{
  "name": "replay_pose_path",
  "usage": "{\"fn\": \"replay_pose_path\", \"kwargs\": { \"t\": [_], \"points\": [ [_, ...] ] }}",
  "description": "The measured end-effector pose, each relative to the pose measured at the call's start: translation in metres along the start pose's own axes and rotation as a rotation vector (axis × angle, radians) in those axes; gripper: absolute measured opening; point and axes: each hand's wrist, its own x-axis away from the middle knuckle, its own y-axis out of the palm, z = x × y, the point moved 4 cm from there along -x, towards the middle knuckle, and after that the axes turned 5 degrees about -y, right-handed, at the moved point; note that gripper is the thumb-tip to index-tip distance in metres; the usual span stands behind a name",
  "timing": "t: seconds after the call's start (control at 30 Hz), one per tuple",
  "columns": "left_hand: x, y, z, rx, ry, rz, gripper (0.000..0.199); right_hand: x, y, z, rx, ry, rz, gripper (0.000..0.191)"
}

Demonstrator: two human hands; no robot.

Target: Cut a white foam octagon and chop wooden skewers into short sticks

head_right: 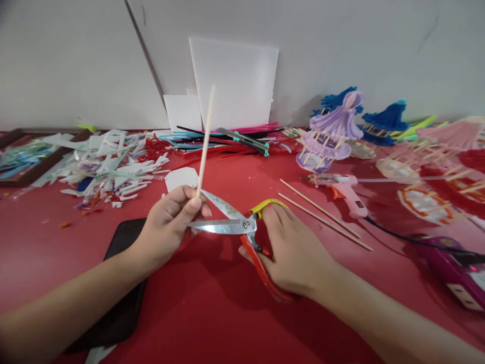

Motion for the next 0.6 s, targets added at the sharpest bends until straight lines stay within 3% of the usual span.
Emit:
{"fn": "replay_pose_path", "kwargs": {
  "t": [0.13, 0.23, 0.37, 0.5, 0.6],
  "points": [
    [-0.007, -0.016, 0.000, 0.072, 0.053, 0.220, 0.023, 0.001, 0.000, 0.015, -0.033, 0.187, -0.018, 0.038],
    [-0.008, -0.021, -0.001, 0.078, 0.084, 0.292, 0.022, 0.000, 0.000, 0.027, 0.001, 0.357, -0.130, 0.039],
    [-0.003, -0.016, 0.000, -0.162, 0.080, 0.229, 0.015, -0.002, -0.002, 0.028, 0.097, 0.336, -0.149, 0.026],
    [0.007, -0.003, 0.004, -0.592, 0.199, 0.100, 0.011, 0.002, -0.008, 0.017, 0.081, 0.217, -0.033, 0.027],
    [0.012, 0.007, 0.004, -0.850, 0.296, 0.010, 0.010, 0.006, -0.021, 0.003, 0.071, 0.104, 0.132, 0.022]
  ]
}}
